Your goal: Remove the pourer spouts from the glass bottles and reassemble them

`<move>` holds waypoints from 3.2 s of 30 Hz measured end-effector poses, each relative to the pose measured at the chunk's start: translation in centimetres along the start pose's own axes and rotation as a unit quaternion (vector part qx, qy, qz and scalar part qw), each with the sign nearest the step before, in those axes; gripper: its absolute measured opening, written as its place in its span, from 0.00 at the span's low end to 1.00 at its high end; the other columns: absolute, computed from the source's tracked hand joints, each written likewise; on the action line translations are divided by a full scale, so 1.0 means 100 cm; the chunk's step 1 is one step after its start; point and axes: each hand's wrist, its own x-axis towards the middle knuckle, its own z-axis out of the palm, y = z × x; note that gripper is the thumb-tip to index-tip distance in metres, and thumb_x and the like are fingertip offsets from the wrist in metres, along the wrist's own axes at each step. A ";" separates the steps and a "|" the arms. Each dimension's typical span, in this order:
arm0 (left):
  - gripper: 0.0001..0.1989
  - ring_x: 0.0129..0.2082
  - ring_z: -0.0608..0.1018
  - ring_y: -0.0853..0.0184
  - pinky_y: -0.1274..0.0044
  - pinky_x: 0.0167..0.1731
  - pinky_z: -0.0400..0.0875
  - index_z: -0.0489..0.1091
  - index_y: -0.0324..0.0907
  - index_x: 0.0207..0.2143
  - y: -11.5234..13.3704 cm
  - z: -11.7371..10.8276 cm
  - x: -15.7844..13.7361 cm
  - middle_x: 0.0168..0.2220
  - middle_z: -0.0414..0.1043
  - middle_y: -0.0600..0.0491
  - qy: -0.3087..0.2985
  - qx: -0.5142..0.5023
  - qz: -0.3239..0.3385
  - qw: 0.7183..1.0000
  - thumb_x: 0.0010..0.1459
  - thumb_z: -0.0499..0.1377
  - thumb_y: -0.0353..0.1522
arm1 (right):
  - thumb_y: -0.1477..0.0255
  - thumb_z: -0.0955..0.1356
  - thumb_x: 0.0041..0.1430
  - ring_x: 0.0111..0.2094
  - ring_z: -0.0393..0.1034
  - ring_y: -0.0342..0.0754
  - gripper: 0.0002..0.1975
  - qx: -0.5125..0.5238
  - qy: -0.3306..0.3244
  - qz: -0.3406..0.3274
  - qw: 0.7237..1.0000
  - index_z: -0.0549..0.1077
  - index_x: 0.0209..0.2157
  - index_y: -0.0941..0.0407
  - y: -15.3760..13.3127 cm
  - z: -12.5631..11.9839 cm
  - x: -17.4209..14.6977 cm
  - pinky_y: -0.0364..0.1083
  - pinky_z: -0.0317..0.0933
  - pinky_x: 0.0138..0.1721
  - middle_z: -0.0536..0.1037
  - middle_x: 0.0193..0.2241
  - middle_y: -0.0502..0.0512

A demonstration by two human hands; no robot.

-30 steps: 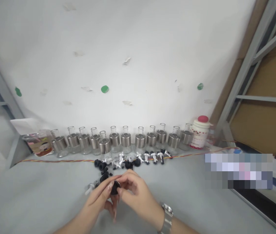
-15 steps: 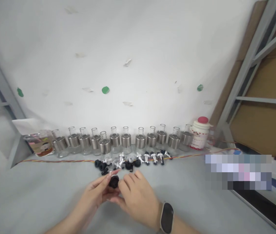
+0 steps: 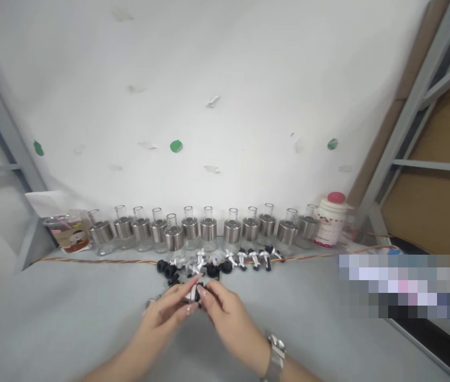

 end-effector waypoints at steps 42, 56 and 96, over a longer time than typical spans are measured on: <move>0.16 0.16 0.67 0.71 0.80 0.19 0.58 0.58 0.42 0.21 -0.006 -0.001 -0.007 0.15 0.62 0.57 -0.012 0.310 0.072 0.948 0.60 0.42 0.34 | 0.50 0.59 0.52 0.12 0.50 0.37 0.22 0.193 -0.005 0.141 0.971 0.59 0.21 0.55 0.008 0.016 0.006 0.39 0.46 0.14 0.55 0.12 0.41; 0.17 0.12 0.60 0.77 0.85 0.14 0.56 0.56 0.42 0.21 -0.006 0.003 0.001 0.13 0.54 0.64 0.017 -0.021 -0.037 0.999 0.58 0.45 0.42 | 0.67 0.58 0.61 0.31 0.57 0.46 0.08 -0.200 -0.017 -0.159 0.967 0.60 0.29 0.55 -0.007 -0.005 -0.007 0.45 0.53 0.34 0.63 0.28 0.50; 0.11 0.30 0.70 0.69 0.77 0.30 0.69 0.70 0.42 0.32 0.001 0.002 0.001 0.31 0.59 0.55 0.063 -0.034 -0.017 0.997 0.53 0.54 0.39 | 0.65 0.63 0.56 0.24 0.68 0.44 0.10 0.290 0.000 0.030 0.956 0.59 0.37 0.55 -0.010 0.006 0.001 0.47 0.62 0.32 0.69 0.21 0.45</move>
